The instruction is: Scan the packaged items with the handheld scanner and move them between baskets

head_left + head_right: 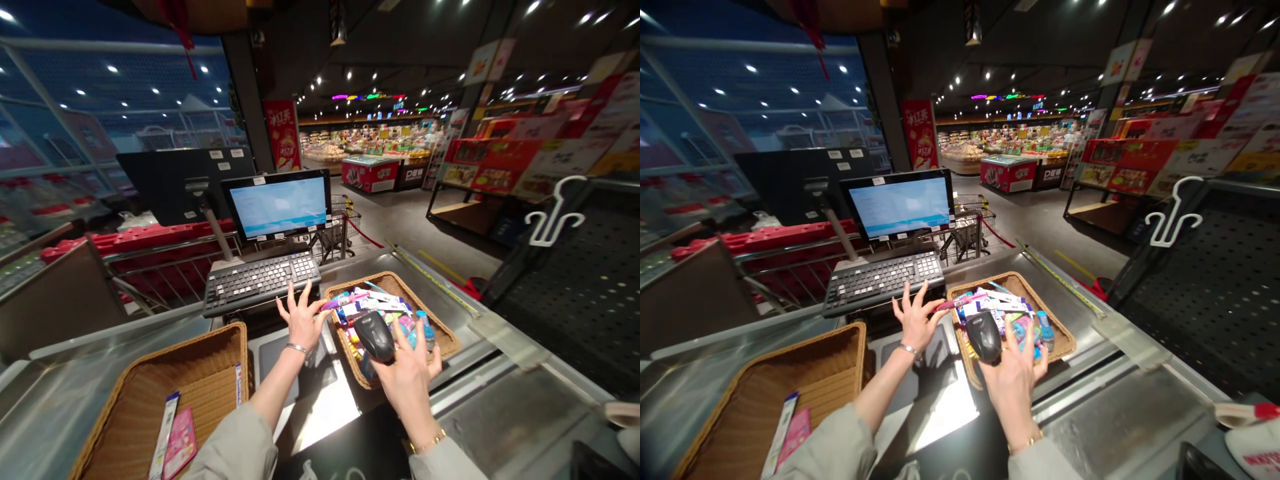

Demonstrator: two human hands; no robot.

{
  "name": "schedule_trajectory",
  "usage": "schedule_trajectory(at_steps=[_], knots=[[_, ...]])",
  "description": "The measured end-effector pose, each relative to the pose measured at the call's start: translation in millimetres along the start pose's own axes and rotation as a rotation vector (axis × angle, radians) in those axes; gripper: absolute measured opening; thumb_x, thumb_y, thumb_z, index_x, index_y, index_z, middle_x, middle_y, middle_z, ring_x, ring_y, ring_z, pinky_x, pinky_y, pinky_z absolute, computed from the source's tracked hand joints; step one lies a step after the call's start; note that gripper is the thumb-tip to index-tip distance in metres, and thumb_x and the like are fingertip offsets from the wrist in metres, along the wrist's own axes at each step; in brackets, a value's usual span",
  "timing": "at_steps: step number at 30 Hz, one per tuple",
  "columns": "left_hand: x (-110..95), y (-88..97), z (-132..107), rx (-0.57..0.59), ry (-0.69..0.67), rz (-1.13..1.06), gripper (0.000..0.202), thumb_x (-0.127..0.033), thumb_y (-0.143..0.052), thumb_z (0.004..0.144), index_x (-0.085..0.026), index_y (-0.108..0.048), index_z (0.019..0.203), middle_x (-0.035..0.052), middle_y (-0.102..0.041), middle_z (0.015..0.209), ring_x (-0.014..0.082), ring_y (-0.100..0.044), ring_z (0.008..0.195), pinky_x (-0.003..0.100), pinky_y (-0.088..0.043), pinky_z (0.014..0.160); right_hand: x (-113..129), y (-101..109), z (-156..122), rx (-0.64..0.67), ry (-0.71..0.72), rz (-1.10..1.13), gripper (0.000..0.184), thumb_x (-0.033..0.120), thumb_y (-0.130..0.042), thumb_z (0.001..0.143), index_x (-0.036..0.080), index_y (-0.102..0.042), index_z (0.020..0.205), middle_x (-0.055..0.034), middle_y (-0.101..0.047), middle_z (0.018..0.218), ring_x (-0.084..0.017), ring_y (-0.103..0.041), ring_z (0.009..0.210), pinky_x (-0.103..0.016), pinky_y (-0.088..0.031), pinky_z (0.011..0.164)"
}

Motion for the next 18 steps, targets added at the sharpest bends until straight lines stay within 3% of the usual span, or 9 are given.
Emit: schedule_trajectory(at_steps=[5, 11, 18], knots=[[-13, -18.4, 8, 0.041, 0.007, -0.042, 0.018, -0.044, -0.064, 0.084, -0.04, -0.075, 0.098, -0.0035, -0.044, 0.151, 0.0362, -0.011, 0.149, 0.072, 0.0, 0.111, -15, 1, 6, -0.01, -0.037, -0.04, 0.027, 0.045, -0.057, 0.082, 0.025, -0.075, 0.085, -0.0054, -0.057, 0.138, -0.035, -0.021, 0.144, -0.061, -0.011, 0.109], [-32, -37.4, 19, 0.11, -0.011, -0.052, 0.02, -0.044, -0.065, 0.083, -0.039, -0.075, 0.1, -0.0015, -0.043, 0.152, 0.037, -0.012, 0.148, 0.073, -0.002, 0.111, -30, 0, 10, -0.051, -0.051, -0.064, 0.036, 0.057, -0.058, 0.08, 0.027, -0.075, 0.09, -0.004, -0.058, 0.137, -0.035, -0.023, 0.144, -0.06, -0.011, 0.109], [-49, -61.6, 29, 0.115, -0.048, -0.061, 0.02, -0.046, -0.062, 0.084, -0.04, -0.074, 0.099, -0.0016, -0.044, 0.151, 0.0371, -0.016, 0.148, 0.074, -0.005, 0.11, -45, -1, 11, -0.078, -0.06, -0.09, 0.034, 0.053, -0.057, 0.082, 0.024, -0.074, 0.083, -0.0062, -0.062, 0.132, -0.036, -0.027, 0.141, -0.059, -0.013, 0.109]])
Point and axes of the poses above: each hand's wrist, its own z-axis towards the middle knuckle, its own y-axis out of the back of the hand, x = y × z, the point moved 7 cm from there along z, towards the middle knuckle
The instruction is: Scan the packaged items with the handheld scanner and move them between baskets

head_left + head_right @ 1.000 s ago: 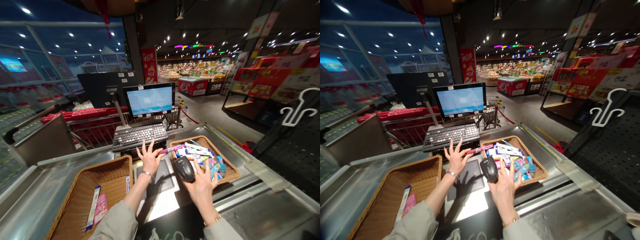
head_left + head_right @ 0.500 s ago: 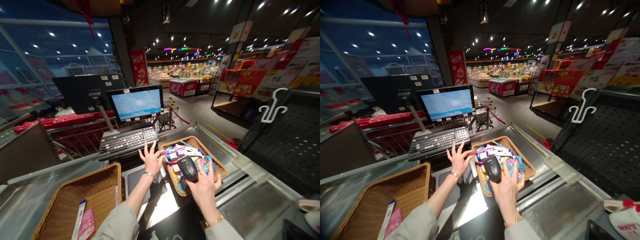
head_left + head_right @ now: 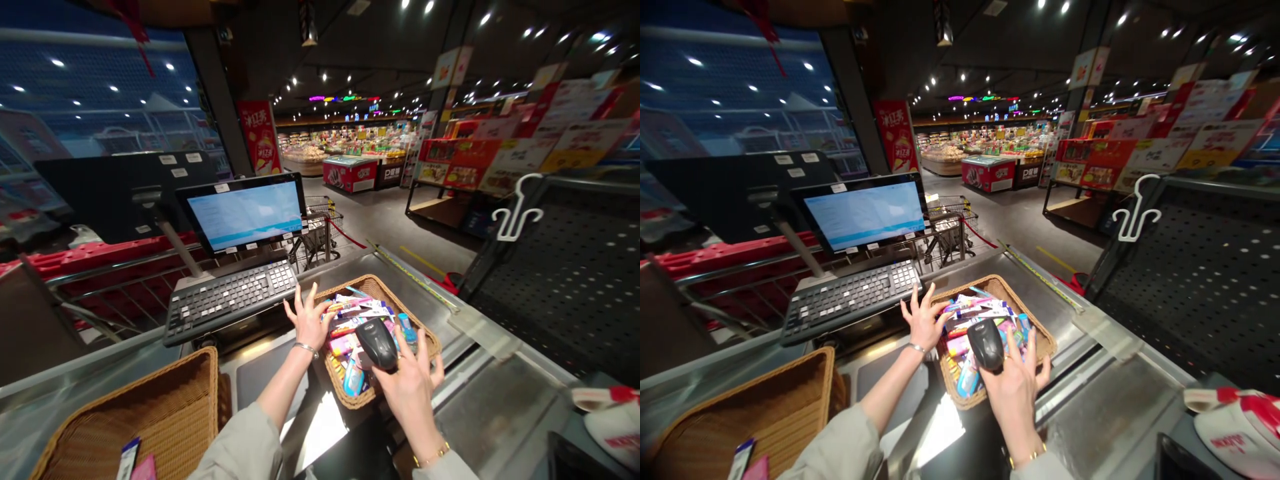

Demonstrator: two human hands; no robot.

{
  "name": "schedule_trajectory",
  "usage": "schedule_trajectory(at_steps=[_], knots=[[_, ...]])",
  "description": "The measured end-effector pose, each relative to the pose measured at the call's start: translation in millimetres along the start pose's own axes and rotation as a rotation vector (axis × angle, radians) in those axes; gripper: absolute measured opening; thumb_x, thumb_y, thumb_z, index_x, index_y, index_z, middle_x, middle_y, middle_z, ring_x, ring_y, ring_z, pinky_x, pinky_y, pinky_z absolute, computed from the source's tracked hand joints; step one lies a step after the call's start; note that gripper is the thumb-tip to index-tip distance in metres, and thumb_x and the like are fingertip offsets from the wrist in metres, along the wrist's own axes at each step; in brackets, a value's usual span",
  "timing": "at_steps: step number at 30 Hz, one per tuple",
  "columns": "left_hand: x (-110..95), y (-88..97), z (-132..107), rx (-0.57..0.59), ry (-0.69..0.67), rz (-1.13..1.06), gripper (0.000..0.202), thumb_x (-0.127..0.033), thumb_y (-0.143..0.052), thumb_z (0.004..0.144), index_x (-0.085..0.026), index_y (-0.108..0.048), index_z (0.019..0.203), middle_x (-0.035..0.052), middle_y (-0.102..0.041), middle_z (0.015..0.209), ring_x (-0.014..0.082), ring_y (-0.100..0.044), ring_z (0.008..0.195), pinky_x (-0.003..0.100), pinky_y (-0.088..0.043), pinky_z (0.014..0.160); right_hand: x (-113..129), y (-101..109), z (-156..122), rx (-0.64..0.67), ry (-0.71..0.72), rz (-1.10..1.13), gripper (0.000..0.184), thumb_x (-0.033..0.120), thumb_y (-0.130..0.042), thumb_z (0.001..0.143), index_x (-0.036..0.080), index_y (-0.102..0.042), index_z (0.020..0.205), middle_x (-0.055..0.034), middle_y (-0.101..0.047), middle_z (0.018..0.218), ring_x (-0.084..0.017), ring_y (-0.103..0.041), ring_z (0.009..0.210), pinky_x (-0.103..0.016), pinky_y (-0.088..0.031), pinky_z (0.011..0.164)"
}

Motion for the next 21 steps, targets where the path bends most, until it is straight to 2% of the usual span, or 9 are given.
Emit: schedule_trajectory(at_steps=[6, 11, 15, 21], knots=[[-15, -22.4, 8, 0.016, -0.004, -0.031, 0.022, -0.048, -0.064, 0.083, -0.041, -0.073, 0.102, -0.0024, -0.045, 0.151, 0.0361, -0.014, 0.148, 0.072, -0.002, 0.111, -8, -2, 1, 0.012, 0.007, -0.017, 0.03, 0.048, -0.056, 0.083, 0.024, -0.073, 0.08, -0.0052, -0.061, 0.133, -0.037, -0.026, 0.142, -0.06, -0.014, 0.108], [-21, -33.0, 10, 0.016, 0.023, -0.02, 0.04, -0.053, -0.057, 0.086, -0.037, -0.064, 0.123, 0.0028, -0.042, 0.153, 0.0357, -0.015, 0.148, 0.071, -0.005, 0.112, -13, -5, 3, 0.039, -0.005, -0.032, 0.03, 0.049, -0.057, 0.082, 0.024, -0.073, 0.078, -0.0044, -0.059, 0.135, -0.037, -0.025, 0.142, -0.06, -0.014, 0.108], [-16, -25.5, 10, 0.026, 0.052, -0.003, 0.043, -0.054, -0.053, 0.088, -0.034, -0.063, 0.125, 0.0035, -0.04, 0.154, 0.0349, -0.017, 0.148, 0.07, -0.006, 0.113, -6, -5, 6, 0.046, 0.01, -0.014, 0.032, 0.05, -0.056, 0.083, 0.024, -0.074, 0.083, -0.0057, -0.061, 0.133, -0.037, -0.025, 0.142, -0.059, -0.013, 0.109], [5, -1.1, 3, 0.028, 0.127, 0.032, 0.04, -0.05, -0.051, 0.09, -0.033, -0.063, 0.125, 0.0047, -0.04, 0.154, 0.0342, -0.018, 0.148, 0.07, -0.008, 0.113, 17, -8, 8, 0.024, 0.053, 0.04, 0.031, 0.05, -0.057, 0.082, 0.025, -0.073, 0.092, -0.0075, -0.064, 0.129, -0.035, -0.027, 0.142, -0.06, -0.015, 0.108]])
Point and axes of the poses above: each hand's wrist, its own z-axis towards the middle knuckle, its own y-axis out of the back of the hand, x = y × z, the point moved 7 cm from there along z, towards the middle knuckle
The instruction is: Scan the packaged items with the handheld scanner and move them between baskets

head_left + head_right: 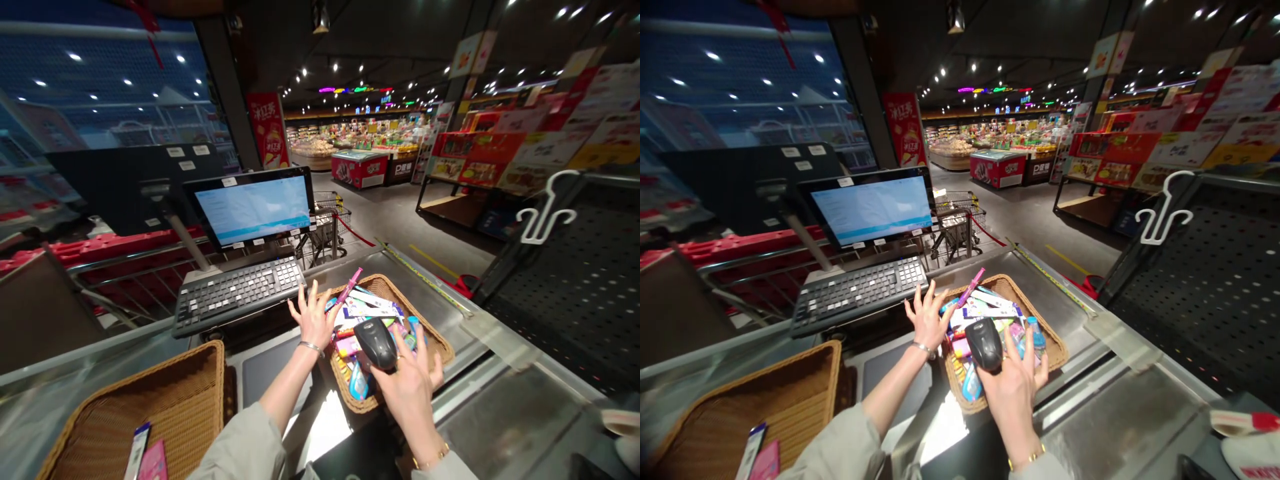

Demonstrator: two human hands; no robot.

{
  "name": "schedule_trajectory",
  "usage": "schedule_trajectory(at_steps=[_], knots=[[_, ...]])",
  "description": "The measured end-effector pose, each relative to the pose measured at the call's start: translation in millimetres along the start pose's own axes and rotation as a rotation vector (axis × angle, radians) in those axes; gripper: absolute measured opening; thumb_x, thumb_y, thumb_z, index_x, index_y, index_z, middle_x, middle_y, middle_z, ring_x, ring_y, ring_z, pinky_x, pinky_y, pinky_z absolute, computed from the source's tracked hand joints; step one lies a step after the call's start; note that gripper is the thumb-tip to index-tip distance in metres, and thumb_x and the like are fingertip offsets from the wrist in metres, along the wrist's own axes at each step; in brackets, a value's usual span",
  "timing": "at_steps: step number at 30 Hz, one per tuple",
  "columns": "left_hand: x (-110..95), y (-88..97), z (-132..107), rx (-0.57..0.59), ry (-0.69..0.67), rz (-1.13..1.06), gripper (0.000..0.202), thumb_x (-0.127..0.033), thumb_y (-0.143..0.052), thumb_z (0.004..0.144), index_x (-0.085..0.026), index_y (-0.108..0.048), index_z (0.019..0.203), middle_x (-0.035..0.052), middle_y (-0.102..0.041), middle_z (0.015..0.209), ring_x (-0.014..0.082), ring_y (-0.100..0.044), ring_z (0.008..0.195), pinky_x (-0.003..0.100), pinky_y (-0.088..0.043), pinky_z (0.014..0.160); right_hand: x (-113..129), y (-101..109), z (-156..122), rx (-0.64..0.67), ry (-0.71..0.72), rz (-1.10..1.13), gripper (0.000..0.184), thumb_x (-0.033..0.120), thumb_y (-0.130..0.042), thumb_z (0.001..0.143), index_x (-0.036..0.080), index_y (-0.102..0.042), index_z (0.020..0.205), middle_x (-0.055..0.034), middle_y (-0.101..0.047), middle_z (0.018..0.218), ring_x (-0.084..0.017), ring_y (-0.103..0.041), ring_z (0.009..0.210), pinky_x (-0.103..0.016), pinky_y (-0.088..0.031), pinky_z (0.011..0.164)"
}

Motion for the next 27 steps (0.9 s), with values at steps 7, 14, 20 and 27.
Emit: schedule_trajectory(at_steps=[7, 14, 20, 27], knots=[[32, 26.8, -13, -0.049, 0.06, 0.044, 0.039, -0.049, -0.051, 0.09, -0.034, -0.063, 0.125, 0.0037, -0.041, 0.153, 0.0348, -0.018, 0.147, 0.071, -0.011, 0.112, 26, -7, -3, 0.032, 0.046, 0.071, 0.028, 0.047, -0.057, 0.081, 0.025, -0.074, 0.081, -0.0066, -0.064, 0.129, -0.036, -0.03, 0.14, -0.059, -0.013, 0.109], [54, 52.9, -30, -0.082, 0.121, 0.052, 0.041, -0.05, -0.052, 0.09, -0.035, -0.061, 0.127, 0.0027, -0.04, 0.154, 0.035, -0.018, 0.147, 0.071, -0.01, 0.112, 55, -5, -12, 0.027, 0.149, 0.126, 0.025, 0.044, -0.057, 0.082, 0.024, -0.072, 0.079, -0.0063, -0.064, 0.128, -0.037, -0.028, 0.141, -0.063, -0.015, 0.108], [81, 80.3, -52, -0.112, 0.157, 0.09, 0.042, -0.051, -0.053, 0.089, -0.035, -0.06, 0.128, 0.003, -0.04, 0.154, 0.0344, -0.018, 0.148, 0.069, -0.009, 0.114, 81, -10, -23, 0.062, 0.225, 0.157, 0.023, 0.041, -0.057, 0.081, 0.023, -0.072, 0.081, -0.0068, -0.064, 0.128, -0.036, -0.028, 0.141, -0.06, -0.015, 0.109], [133, 115.1, -87, -0.142, 0.243, 0.17, 0.042, -0.05, -0.051, 0.09, -0.033, -0.059, 0.129, 0.0042, -0.039, 0.155, 0.0348, -0.017, 0.148, 0.07, -0.012, 0.113, 122, -15, -36, 0.097, 0.321, 0.227, 0.019, 0.037, -0.058, 0.078, 0.024, -0.071, 0.078, -0.0047, -0.063, 0.131, -0.036, -0.028, 0.141, -0.06, -0.015, 0.11]])
Point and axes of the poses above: each hand's wrist, its own z-axis towards the middle knuckle, its own y-axis out of the back of the hand, x = y × z, the point moved 7 cm from there along z, towards the middle knuckle
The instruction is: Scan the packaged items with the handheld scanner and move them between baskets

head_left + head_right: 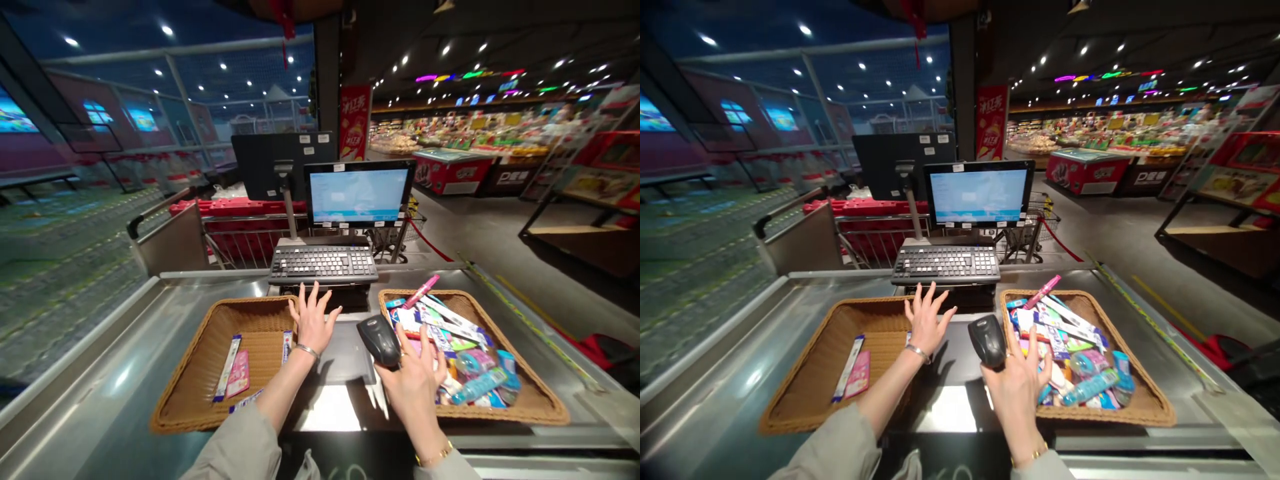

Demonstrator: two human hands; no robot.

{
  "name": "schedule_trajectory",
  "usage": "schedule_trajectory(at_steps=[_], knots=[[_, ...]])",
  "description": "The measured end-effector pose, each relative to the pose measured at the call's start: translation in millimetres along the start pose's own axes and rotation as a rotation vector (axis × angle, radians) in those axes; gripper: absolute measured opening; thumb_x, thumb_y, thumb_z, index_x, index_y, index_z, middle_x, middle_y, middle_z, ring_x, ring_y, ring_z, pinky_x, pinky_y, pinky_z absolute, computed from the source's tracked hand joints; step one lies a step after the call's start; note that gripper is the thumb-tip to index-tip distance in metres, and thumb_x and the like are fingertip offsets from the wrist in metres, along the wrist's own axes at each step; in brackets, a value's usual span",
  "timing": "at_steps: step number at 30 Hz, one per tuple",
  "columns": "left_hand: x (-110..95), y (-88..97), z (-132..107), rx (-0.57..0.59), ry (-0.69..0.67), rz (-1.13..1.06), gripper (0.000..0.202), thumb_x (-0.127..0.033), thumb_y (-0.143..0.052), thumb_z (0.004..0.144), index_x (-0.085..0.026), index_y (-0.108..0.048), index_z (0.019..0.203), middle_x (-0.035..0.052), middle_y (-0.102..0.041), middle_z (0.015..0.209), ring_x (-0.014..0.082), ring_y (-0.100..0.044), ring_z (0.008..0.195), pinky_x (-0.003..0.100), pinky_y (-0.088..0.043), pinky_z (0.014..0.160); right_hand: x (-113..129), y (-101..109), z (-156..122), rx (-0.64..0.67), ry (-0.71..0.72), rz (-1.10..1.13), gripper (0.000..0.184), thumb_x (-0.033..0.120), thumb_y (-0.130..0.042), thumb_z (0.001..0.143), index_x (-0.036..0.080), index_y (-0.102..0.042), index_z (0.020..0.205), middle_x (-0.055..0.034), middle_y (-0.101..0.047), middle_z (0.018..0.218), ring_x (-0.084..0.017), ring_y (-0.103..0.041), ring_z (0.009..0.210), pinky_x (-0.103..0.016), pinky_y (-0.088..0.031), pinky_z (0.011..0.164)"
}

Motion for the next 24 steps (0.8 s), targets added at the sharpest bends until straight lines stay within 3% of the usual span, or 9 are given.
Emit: schedule_trajectory(at_steps=[4, 10, 16, 24], knots=[[35, 14.9, -12, -0.014, 0.057, 0.036, 0.042, -0.048, -0.05, 0.091, -0.032, -0.059, 0.129, 0.0044, -0.039, 0.154, 0.0345, -0.018, 0.148, 0.069, -0.012, 0.114, 22, -12, -3, 0.067, 0.048, 0.037, 0.015, 0.033, -0.06, 0.076, 0.025, -0.071, 0.081, -0.0025, -0.061, 0.134, -0.035, -0.027, 0.142, -0.061, -0.012, 0.11], [82, 26.0, -30, -0.004, 0.134, 0.075, 0.041, -0.045, -0.051, 0.091, -0.031, -0.059, 0.129, 0.0047, -0.039, 0.155, 0.0337, -0.018, 0.148, 0.068, -0.007, 0.115, 46, -22, -7, 0.119, 0.088, 0.067, 0.012, 0.033, -0.062, 0.074, 0.024, -0.069, 0.069, -0.0002, -0.061, 0.133, -0.035, -0.026, 0.143, -0.058, -0.018, 0.109], [123, 30.5, -46, 0.059, 0.142, 0.125, 0.04, -0.043, -0.052, 0.091, -0.03, -0.059, 0.129, 0.0051, -0.043, 0.152, 0.0324, -0.023, 0.146, 0.068, -0.011, 0.115, 64, -29, -12, 0.114, 0.135, 0.092, 0.014, 0.034, -0.061, 0.074, 0.023, -0.071, 0.076, -0.0021, -0.063, 0.13, -0.036, -0.029, 0.141, -0.06, -0.019, 0.108], [186, 43.6, -62, 0.1, 0.185, 0.252, 0.041, -0.044, -0.05, 0.092, -0.029, -0.059, 0.129, 0.004, -0.044, 0.151, 0.0318, -0.023, 0.146, 0.069, -0.012, 0.114, 78, -41, -19, 0.08, 0.171, 0.132, 0.019, 0.037, -0.058, 0.076, 0.023, -0.066, 0.066, -0.0042, -0.066, 0.126, -0.035, -0.031, 0.14, -0.059, -0.017, 0.107]])
Point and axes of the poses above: each hand's wrist, its own z-axis towards the middle knuckle, its own y-axis out of the back of the hand, x = y × z, the point moved 7 cm from there along z, towards the middle knuckle
